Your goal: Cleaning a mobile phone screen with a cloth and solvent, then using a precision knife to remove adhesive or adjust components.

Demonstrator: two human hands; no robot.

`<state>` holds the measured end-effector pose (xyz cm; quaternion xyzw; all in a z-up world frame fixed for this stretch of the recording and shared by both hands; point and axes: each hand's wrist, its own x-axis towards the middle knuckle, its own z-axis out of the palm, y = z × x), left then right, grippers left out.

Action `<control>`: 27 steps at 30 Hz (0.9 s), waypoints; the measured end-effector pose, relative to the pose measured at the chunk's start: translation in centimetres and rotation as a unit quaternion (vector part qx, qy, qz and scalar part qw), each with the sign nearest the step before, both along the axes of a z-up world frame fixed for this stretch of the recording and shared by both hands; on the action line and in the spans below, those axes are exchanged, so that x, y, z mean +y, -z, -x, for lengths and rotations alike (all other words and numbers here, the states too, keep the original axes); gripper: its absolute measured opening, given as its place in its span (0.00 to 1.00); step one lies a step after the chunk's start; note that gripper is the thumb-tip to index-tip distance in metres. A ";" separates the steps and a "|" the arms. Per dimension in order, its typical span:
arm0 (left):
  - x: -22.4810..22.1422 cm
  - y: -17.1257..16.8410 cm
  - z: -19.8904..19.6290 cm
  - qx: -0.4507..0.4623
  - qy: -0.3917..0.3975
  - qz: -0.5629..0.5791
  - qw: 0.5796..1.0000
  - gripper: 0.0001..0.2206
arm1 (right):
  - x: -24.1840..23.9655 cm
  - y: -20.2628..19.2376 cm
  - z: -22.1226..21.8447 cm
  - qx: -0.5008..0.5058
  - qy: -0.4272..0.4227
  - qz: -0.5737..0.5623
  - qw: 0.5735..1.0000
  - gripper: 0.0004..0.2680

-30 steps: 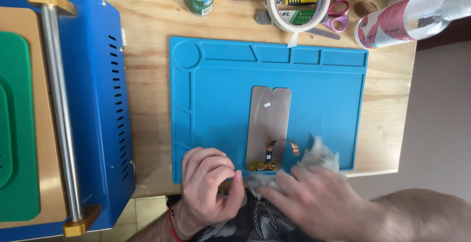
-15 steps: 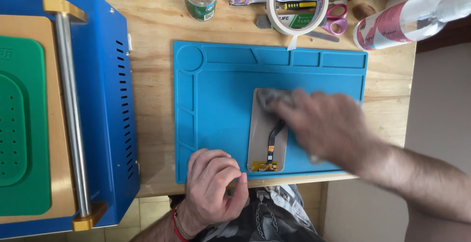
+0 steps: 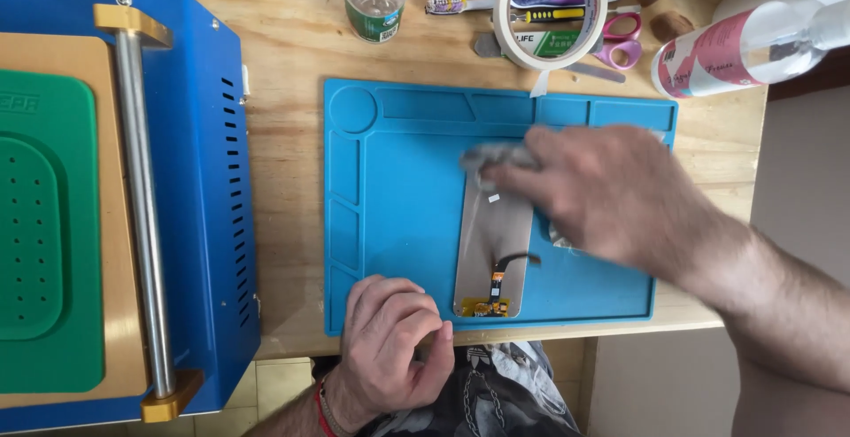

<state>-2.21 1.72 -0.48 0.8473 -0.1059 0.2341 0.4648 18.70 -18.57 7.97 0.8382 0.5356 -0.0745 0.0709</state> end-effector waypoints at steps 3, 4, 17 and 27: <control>0.0 0.1 0.1 0.009 -0.001 0.002 1.000 0.04 | -1.2 1.5 2.9 0.166 -0.102 0.085 0.977 0.20; 0.0 0.0 -0.1 0.009 0.002 0.004 1.000 0.04 | -0.9 1.3 2.1 0.167 -0.100 0.086 0.977 0.20; -3.3 -1.7 -3.5 0.143 0.013 -0.233 0.962 0.27 | -8.5 0.5 6.7 0.251 0.234 -0.218 0.914 0.07; -3.1 -1.7 -2.6 0.005 0.181 -0.008 0.983 0.04 | -7.9 3.9 8.9 0.155 0.065 -0.107 0.980 0.13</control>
